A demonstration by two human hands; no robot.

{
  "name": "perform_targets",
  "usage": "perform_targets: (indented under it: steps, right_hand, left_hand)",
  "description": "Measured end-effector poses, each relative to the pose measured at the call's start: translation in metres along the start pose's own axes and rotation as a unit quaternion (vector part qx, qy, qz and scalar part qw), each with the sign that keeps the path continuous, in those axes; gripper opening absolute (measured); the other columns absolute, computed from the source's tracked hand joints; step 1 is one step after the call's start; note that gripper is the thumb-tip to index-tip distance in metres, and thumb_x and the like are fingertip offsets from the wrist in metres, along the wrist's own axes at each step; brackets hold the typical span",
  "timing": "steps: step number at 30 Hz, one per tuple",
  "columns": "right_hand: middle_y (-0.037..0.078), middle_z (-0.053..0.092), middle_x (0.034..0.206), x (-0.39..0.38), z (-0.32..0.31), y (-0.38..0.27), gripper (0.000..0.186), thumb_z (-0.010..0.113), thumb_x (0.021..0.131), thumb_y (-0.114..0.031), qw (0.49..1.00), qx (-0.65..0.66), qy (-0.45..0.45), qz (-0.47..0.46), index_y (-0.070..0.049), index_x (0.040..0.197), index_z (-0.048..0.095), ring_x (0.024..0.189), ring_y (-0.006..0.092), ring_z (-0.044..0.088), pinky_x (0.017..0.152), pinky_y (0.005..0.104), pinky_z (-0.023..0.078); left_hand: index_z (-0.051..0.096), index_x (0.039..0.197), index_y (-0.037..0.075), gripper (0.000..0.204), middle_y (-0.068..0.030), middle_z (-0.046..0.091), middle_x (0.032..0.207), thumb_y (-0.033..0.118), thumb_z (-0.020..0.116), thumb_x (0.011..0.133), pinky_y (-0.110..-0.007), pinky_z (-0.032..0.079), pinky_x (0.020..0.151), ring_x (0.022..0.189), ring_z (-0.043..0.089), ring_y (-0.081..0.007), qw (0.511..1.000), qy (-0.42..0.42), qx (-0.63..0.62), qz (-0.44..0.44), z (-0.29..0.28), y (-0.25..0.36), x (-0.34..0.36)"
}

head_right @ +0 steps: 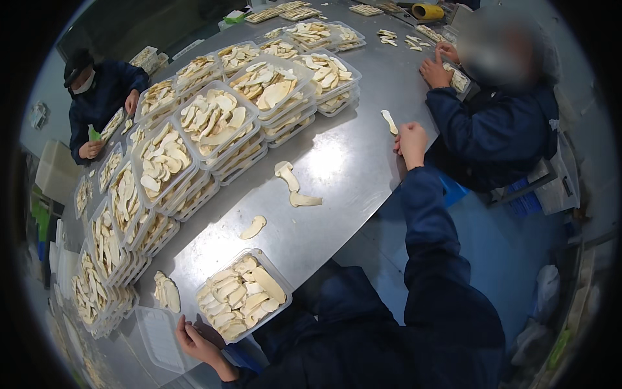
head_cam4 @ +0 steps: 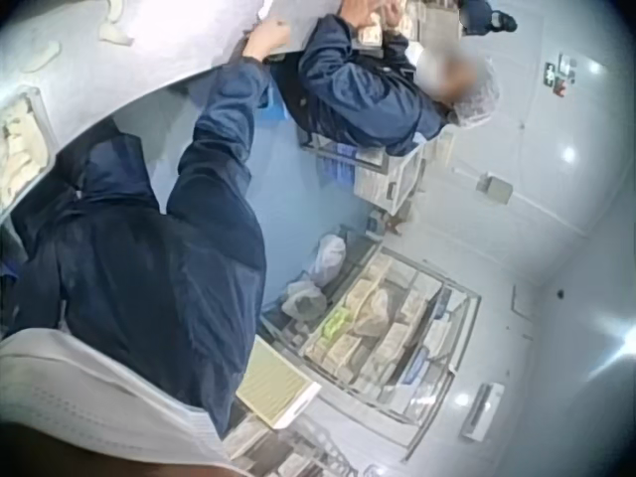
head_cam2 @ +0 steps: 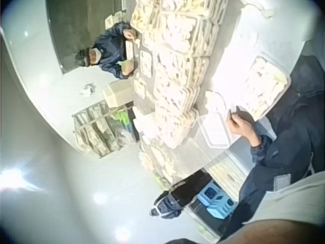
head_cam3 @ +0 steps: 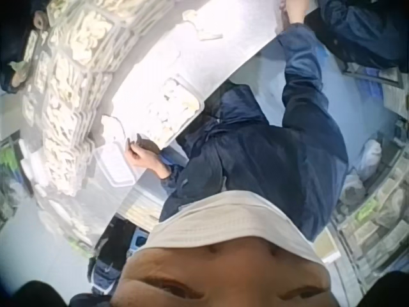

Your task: The person arranges sliced mushrooms into clear plastic trays on a stainless steel table. They pick up individual mushroom pieces and place them neatly into the containers, working alongside other staff members in a food preparation area.

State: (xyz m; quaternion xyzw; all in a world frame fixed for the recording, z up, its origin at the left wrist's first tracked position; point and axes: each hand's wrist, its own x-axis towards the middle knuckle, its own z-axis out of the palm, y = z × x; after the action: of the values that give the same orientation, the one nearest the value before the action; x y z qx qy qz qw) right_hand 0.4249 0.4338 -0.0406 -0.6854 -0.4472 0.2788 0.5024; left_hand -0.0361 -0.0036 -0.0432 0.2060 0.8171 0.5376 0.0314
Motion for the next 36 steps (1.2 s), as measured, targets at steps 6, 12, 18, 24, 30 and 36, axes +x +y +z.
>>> perform_targets:
  steps: [6, 12, 18, 24, 30, 36]
  right_hand:
    - [0.003, 0.059, 0.061, -0.025, 0.014, 0.005, 0.017, 0.053, 0.094, -0.015, 0.993, 0.061, 0.029, -0.097, -0.002, 0.09, 0.062, 0.047, 0.0072, 0.053, 0.042, 0.0233, 0.039]
    - [0.0, 0.06, 0.064, -0.069, 0.04, -0.002, 0.015, 0.062, 0.091, -0.015, 0.972, -0.003, -0.206, -0.113, -0.001, 0.091, 0.068, 0.054, 0.0063, 0.054, 0.048, 0.0232, 0.04]
    - [0.011, 0.059, 0.072, -0.156, 0.071, -0.066, 0.016, 0.068, 0.083, -0.015, 0.886, -0.148, -0.306, -0.314, -0.002, 0.092, 0.068, 0.063, 0.0231, 0.058, 0.06, 0.0341, 0.046]
    - [0.011, 0.058, 0.083, -0.201, 0.061, -0.068, 0.017, 0.07, 0.08, -0.012, 0.849, -0.234, -0.302, -0.365, -0.002, 0.091, 0.062, 0.072, 0.0275, 0.059, 0.064, 0.0354, 0.047]
    - [0.009, 0.059, 0.096, -0.234, 0.047, -0.081, 0.022, 0.07, 0.076, -0.009, 0.805, -0.238, -0.28, -0.467, -0.006, 0.096, 0.061, 0.089, 0.0307, 0.059, 0.071, 0.0385, 0.05]
    - [0.011, 0.056, 0.09, -0.23, 0.044, -0.079, 0.02, 0.068, 0.078, -0.008, 0.819, -0.236, -0.338, -0.399, -0.004, 0.096, 0.061, 0.083, 0.0316, 0.058, 0.069, 0.0409, 0.049]
  left_hand:
    - [0.064, 0.112, -0.004, 0.024, 0.0004, 0.052, 0.077, 0.009, 0.05, 0.097, -0.021, 0.037, 0.058, 0.064, 0.043, -0.006, 0.988, 0.037, -0.15, 0.002, -0.008, -0.044, 0.0]
    - [0.066, 0.108, -0.003, 0.023, -0.0031, 0.054, 0.084, 0.005, 0.049, 0.096, -0.022, 0.04, 0.063, 0.069, 0.048, -0.008, 0.995, -0.019, 0.01, 0.098, -0.005, 0.007, 0.003]
    - [0.067, 0.104, -0.003, 0.021, -0.0056, 0.056, 0.084, 0.001, 0.051, 0.093, -0.024, 0.044, 0.067, 0.074, 0.053, -0.0124, 0.997, -0.002, -0.001, 0.079, -0.008, 0.01, -0.001]
    - [0.067, 0.105, -0.004, 0.02, -0.0069, 0.059, 0.089, 0.001, 0.051, 0.094, -0.023, 0.046, 0.07, 0.078, 0.057, -0.0121, 0.996, -0.012, -0.02, 0.083, -0.005, 0.01, -0.002]
    - [0.067, 0.106, -0.004, 0.021, -0.0063, 0.059, 0.089, 0.001, 0.051, 0.094, -0.023, 0.045, 0.07, 0.08, 0.057, -0.0118, 0.997, -0.01, -0.031, 0.068, -0.007, 0.008, -0.003]
    - [0.067, 0.106, -0.003, 0.021, -0.0062, 0.058, 0.089, 0.001, 0.05, 0.093, -0.023, 0.044, 0.07, 0.08, 0.056, -0.0117, 0.997, -0.012, -0.021, 0.072, -0.01, 0.008, -0.002]
